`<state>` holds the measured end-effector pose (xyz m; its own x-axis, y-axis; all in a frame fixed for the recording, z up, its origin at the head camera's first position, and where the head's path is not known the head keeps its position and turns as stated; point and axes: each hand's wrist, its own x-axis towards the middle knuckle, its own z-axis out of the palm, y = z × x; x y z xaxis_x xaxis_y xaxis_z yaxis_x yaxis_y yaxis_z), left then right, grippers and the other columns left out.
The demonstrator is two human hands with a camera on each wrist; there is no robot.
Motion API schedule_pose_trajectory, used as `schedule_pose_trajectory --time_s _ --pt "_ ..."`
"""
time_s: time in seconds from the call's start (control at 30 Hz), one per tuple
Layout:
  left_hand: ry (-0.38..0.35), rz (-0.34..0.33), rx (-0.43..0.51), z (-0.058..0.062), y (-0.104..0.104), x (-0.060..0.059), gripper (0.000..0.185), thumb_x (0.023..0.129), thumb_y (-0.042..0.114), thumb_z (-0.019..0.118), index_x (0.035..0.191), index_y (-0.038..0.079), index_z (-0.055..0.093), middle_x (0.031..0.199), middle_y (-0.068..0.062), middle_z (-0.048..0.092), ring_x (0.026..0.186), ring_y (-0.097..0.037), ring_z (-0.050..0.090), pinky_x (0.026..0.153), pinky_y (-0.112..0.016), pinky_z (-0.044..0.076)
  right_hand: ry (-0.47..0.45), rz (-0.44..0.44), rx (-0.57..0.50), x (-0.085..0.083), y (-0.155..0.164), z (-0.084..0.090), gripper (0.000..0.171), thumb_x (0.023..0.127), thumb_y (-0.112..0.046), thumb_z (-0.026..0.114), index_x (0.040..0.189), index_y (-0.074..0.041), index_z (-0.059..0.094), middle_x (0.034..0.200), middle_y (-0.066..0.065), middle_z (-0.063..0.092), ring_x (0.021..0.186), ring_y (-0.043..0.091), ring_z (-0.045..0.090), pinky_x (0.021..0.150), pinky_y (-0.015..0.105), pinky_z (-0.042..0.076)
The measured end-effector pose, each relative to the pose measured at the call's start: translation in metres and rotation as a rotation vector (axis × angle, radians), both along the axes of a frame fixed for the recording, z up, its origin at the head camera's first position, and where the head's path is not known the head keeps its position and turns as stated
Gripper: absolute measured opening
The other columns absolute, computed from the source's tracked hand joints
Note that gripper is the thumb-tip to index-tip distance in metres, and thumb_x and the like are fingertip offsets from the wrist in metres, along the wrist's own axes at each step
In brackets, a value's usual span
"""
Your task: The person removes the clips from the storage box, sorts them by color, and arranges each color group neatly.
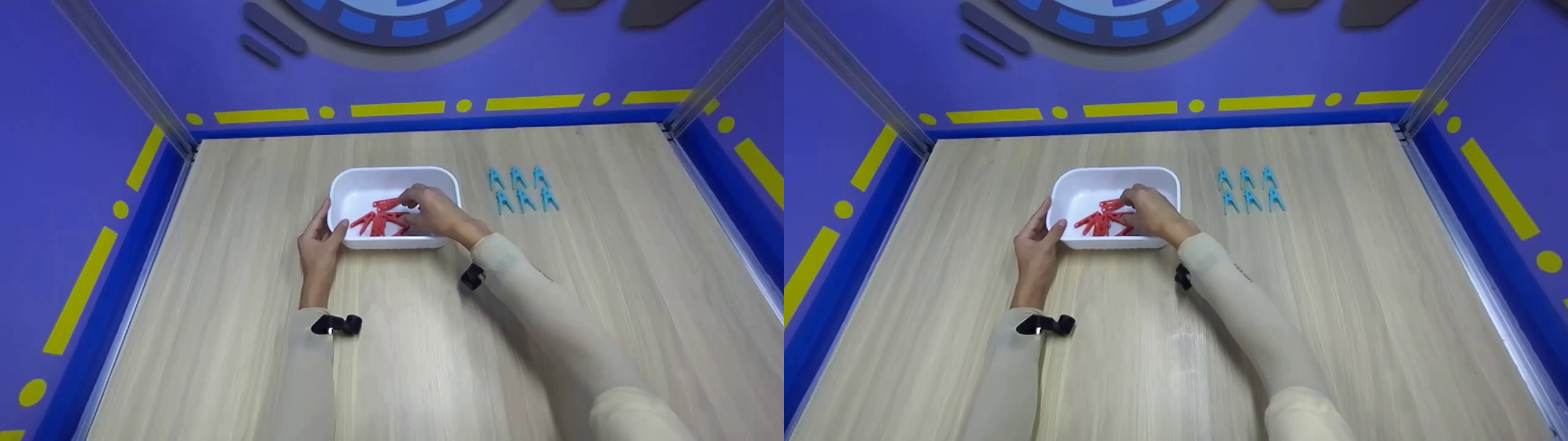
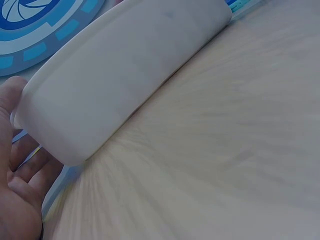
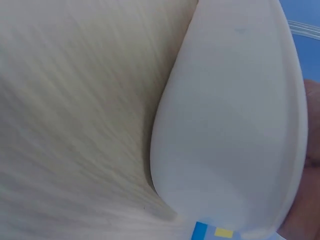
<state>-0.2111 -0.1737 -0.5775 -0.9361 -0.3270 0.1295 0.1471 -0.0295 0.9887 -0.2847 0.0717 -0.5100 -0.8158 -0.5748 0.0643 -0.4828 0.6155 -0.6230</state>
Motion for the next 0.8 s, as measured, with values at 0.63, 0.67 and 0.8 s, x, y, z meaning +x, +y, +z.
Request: schedule_pose_trajectory --time_s 0.63,0.67,0.8 --pt "-0.024 0.0 0.003 -0.0012 0.0004 0.0022 0.061 0.096 0.012 0.082 0.152 0.011 0.059 0.158 -0.003 0.053 0.149 -0.02 0.044 0.117 -0.024 0.041 -0.056 -0.009 0.113 -0.0056 -0.0094 -0.0097 0.024 0.098 -0.009 0.078 0.119 0.002 0.075 0.11 0.014 0.071 0.1 0.026 0.067 0.093 0.039 0.059" --pt "-0.027 0.002 -0.001 -0.0012 0.0004 0.0023 0.061 0.096 0.012 0.082 0.152 0.012 0.059 0.158 -0.002 0.053 0.149 -0.019 0.044 0.117 -0.024 0.041 -0.057 -0.006 0.112 -0.0061 -0.0095 -0.0097 0.024 0.098 -0.008 0.078 0.119 0.002 0.075 0.109 0.014 0.072 0.1 0.026 0.067 0.093 0.039 0.059" --pt "-0.016 0.003 0.009 0.0001 0.0006 0.0007 0.061 0.095 0.011 0.082 0.152 0.01 0.059 0.158 -0.004 0.053 0.149 -0.02 0.045 0.117 -0.024 0.041 -0.045 -0.002 0.097 -0.0082 -0.0091 -0.0087 0.02 0.097 -0.007 0.078 0.115 0.002 0.075 0.106 0.014 0.072 0.098 0.025 0.068 0.091 0.04 0.059"
